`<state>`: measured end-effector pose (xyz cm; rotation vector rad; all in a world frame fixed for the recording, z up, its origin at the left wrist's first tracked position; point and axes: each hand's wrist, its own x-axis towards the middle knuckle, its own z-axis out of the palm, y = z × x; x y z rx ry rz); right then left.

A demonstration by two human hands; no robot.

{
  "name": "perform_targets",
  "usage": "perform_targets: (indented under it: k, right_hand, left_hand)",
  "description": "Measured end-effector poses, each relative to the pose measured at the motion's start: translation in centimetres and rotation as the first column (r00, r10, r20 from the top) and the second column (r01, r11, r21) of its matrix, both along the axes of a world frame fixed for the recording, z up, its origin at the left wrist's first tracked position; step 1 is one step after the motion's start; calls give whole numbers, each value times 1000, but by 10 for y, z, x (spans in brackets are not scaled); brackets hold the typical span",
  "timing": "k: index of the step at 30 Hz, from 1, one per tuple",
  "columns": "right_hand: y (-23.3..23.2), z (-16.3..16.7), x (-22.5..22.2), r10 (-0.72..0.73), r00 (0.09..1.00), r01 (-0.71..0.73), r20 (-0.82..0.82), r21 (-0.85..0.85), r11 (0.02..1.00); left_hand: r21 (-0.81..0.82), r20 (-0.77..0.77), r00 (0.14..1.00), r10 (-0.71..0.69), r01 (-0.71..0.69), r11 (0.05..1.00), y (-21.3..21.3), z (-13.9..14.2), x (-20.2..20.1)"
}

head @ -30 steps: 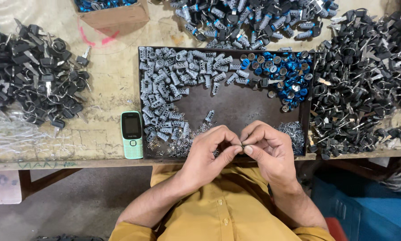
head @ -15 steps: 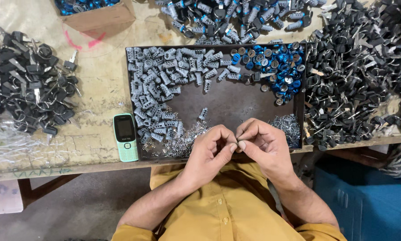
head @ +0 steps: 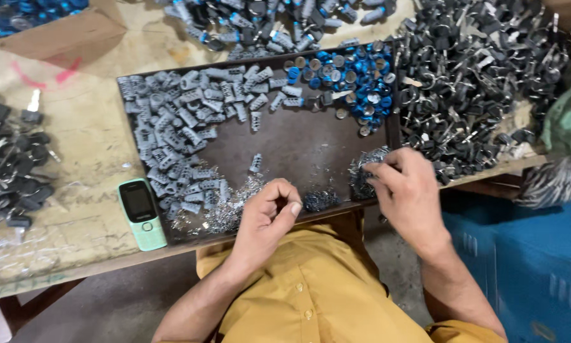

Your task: The person sits at a workbench and assembles small lock components by hand. They pick gray cylindrical parts and blue caps from a tray, press a cap onto a cylinder, insert a key into the assembly, and place the finished unit back on the tray, repeating the cycle. At one point they pick up a bottle and set it aside before resuming assembly.

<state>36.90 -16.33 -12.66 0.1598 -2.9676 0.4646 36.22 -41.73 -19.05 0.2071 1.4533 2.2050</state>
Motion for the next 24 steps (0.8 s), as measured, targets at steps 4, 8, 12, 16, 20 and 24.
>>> perform_targets:
  k: [4,8,12,16,20,24]
  right_hand:
    - [12,-3,8,-75,997,69,-37,-139,988]
    - [23,5,10,-123,992,123,20,-316,941]
    - [31,6,10,-123,992,127,33,-339,932]
    - [30,-1,12,-183,983,177,7,-295,939]
    - [4,-6,21,-83,996,79,18,-553,830]
    - [-47,-8,31,132,989,-135,-66,-771,622]
  left_hand:
    - [-17,61,998,-7,8,1000,5,2,1]
    - [-42,51,999,-5,7,999,4,5,3]
    - [-36,30,999,-13,14,999,6,4,4]
    - [-22,12,1000,-26,27,999,10,3,5]
    - [-28,-72,997,-42,40,999,19,8,8]
    - [168,323,946,-15,-41,985,32,17,13]
